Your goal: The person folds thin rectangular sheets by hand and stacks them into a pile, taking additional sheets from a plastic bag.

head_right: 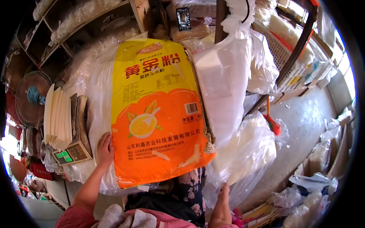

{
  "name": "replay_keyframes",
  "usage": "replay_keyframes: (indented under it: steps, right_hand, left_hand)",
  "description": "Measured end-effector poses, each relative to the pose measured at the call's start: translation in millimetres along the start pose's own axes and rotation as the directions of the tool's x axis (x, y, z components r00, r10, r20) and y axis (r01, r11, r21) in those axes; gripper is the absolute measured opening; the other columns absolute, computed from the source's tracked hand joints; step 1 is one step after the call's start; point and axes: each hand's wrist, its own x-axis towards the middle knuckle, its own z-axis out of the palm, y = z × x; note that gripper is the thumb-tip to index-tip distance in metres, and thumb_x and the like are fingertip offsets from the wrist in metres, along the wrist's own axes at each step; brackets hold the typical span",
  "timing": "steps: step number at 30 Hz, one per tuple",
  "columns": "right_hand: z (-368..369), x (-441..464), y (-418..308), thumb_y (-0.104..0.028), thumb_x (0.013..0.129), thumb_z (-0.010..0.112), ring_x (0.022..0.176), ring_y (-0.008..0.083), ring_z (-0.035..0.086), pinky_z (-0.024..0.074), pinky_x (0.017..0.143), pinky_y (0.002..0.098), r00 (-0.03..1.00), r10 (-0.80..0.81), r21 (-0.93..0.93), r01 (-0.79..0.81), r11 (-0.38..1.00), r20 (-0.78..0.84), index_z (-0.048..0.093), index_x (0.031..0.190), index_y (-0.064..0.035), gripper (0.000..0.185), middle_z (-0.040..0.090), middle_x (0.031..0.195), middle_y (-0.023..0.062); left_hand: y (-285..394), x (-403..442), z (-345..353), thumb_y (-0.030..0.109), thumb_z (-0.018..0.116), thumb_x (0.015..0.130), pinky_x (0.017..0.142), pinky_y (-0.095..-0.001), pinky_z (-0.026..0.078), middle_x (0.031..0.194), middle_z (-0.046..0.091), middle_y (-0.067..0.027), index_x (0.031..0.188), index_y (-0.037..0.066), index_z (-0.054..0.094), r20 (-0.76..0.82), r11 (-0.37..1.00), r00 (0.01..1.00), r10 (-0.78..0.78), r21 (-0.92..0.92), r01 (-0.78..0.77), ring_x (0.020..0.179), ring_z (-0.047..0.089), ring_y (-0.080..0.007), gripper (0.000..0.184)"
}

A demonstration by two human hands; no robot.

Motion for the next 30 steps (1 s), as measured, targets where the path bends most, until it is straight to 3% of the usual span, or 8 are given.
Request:
replay_keyframes:
  steps: [22,25,28,30]
  right_hand:
    - [4.7,-1.3,-10.1,-0.039,0.080,0.069,0.092,0.0287,0.061,0.0507,0.077,0.0376,0.999,-0.005,0.082,0.009,0.997,-0.045,0.056,0.121,0.0021,0.059,0.062,0.105,0.0129]
    - [-8.3,18.4,-2.5,-0.033,0.074,0.078,0.085,0.0277,0.062,0.0519,0.070,0.0407,1.000,-0.003,0.114,0.004,0.994,-0.006,0.058,0.110,0.0074,0.058,0.063,0.097,0.0126]
    - [-1.0,-20.6,-13.7,-0.034,0.074,0.078,0.086,0.0283,0.062,0.0523,0.071,0.0423,1.000,-0.015,0.092,0.017,0.996,-0.023,0.058,0.109,0.0054,0.056,0.062,0.099,0.0131]
    - [-8.6,-13.1,-16.8,-0.033,0.075,0.078,0.085,0.0290,0.062,0.0528,0.071,0.0433,0.998,0.025,0.030,-0.026,0.999,0.057,0.057,0.112,0.0040,0.057,0.062,0.102,0.0120]
  left_hand:
    - [-0.8,-0.2,-0.9,0.003,0.053,0.082,0.104,-0.0432,0.036,0.135,0.050,-0.0123,0.124,0.001,0.053,0.010,1.000,1.000,-0.015,-0.004,0.016,0.125,0.044,-0.0338,0.042]
    - [-0.7,-0.9,0.7,0.003,0.053,0.081,0.104,-0.0430,0.036,0.134,0.050,-0.0124,0.124,0.001,0.053,0.019,1.000,1.000,-0.017,-0.007,0.017,0.124,0.045,-0.0340,0.042]
    - [-4.4,-0.1,0.7,0.003,0.053,0.081,0.104,-0.0428,0.036,0.134,0.050,-0.0122,0.124,0.002,0.054,0.009,1.000,1.000,-0.021,-0.007,0.021,0.124,0.045,-0.0339,0.043]
    - [-2.6,-2.1,1.8,0.003,0.054,0.081,0.104,-0.0426,0.036,0.134,0.049,-0.0119,0.124,0.002,0.054,0.010,1.000,1.000,-0.021,-0.020,0.021,0.124,0.045,-0.0338,0.043]
